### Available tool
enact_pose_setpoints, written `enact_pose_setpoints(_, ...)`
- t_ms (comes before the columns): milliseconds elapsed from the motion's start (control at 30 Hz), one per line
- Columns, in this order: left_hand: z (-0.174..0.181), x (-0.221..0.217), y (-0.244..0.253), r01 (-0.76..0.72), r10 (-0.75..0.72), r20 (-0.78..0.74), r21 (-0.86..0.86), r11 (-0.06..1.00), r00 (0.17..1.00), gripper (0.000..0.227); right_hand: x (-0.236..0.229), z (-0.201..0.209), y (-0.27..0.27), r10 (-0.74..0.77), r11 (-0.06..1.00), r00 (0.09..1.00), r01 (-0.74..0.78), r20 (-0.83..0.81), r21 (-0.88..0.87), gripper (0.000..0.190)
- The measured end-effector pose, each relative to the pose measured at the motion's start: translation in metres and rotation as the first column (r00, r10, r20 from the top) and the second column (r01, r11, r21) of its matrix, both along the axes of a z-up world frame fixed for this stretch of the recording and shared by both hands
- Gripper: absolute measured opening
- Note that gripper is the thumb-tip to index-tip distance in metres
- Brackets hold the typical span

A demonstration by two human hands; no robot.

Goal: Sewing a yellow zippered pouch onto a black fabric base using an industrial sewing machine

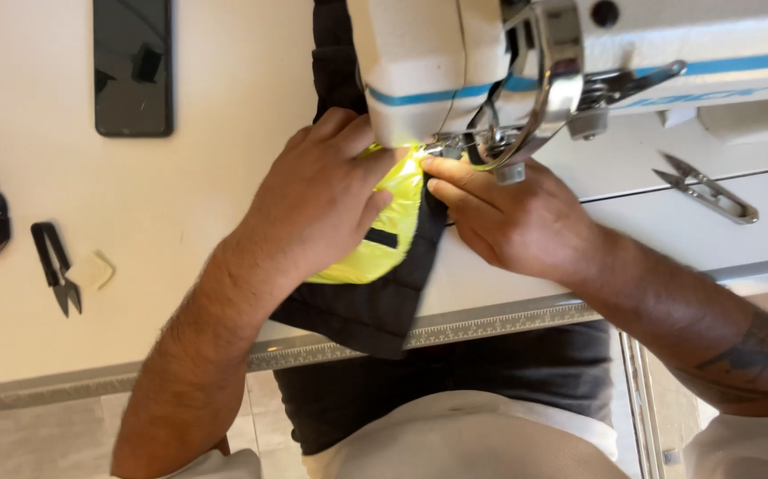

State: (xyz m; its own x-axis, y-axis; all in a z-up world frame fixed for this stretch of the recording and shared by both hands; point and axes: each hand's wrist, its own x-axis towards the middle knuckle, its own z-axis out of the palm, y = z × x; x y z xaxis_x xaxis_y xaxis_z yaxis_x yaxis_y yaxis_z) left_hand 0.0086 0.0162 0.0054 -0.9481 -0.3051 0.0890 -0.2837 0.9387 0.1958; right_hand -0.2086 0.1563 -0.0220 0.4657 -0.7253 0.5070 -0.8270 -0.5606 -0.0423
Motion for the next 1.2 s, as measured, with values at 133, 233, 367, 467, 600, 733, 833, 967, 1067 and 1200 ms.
enact_pose_setpoints(133, 0.002, -0.005, 0.021, -0.031, 0.035, 0.034, -0.106, 0.994, 0.999, 0.052, -0.006, -0.009, 0.004, 0.001, 1.0, 0.997, -0.003, 0.075, 0.025, 0.023)
enact_pose_setpoints(233, 0.007, -0.012, 0.024, -0.061, 0.074, 0.072, -0.178, 0.982, 0.995, 0.056, -0.015, -0.007, 0.006, -0.032, 0.999, 0.992, 0.027, 0.126, 0.043, 0.023)
enact_pose_setpoints(367, 0.013, -0.02, 0.026, -0.045, 0.052, 0.149, -0.05, 0.998, 0.987, 0.057, -0.028, 0.031, 0.037, -0.098, 0.993, 0.995, 0.095, 0.031, 0.076, 0.017)
enact_pose_setpoints(467, 0.014, -0.021, 0.017, -0.017, 0.023, 0.142, -0.044, 0.999, 0.99, 0.057, -0.06, 0.04, 0.081, -0.324, 0.944, 0.945, 0.326, -0.049, 0.052, 0.014)
enact_pose_setpoints(600, 0.002, -0.011, 0.009, 0.015, -0.015, -0.003, -0.02, 1.0, 1.0, 0.057, -0.083, 0.016, 0.147, -0.704, 0.693, 0.666, 0.72, -0.246, -0.038, 0.021)
enact_pose_setpoints(733, -0.003, -0.006, 0.011, 0.026, -0.03, -0.068, -0.057, 0.998, 0.997, 0.06, -0.084, 0.0, 0.163, -0.692, 0.715, 0.697, 0.697, -0.187, -0.048, 0.02)
enact_pose_setpoints(833, -0.001, -0.007, 0.011, 0.043, -0.044, -0.044, -0.01, 0.999, 0.998, 0.061, -0.092, -0.004, 0.173, -0.723, 0.682, 0.674, 0.732, -0.155, 0.002, 0.019)
enact_pose_setpoints(967, -0.004, -0.002, 0.01, 0.052, -0.048, -0.051, 0.073, 0.996, 0.998, 0.065, -0.105, -0.016, 0.174, -0.735, 0.648, 0.648, 0.758, -0.202, 0.072, 0.038)
enact_pose_setpoints(1067, -0.004, 0.0, 0.009, 0.056, -0.052, -0.074, 0.062, 0.996, 0.996, 0.057, -0.098, -0.013, 0.165, -0.745, 0.64, 0.636, 0.766, -0.198, 0.055, 0.032)
enact_pose_setpoints(1200, -0.005, -0.002, 0.009, 0.056, -0.05, -0.08, 0.07, 0.996, 0.995, 0.052, -0.093, -0.015, 0.144, -0.635, 0.769, 0.771, 0.624, 0.048, 0.141, 0.019)
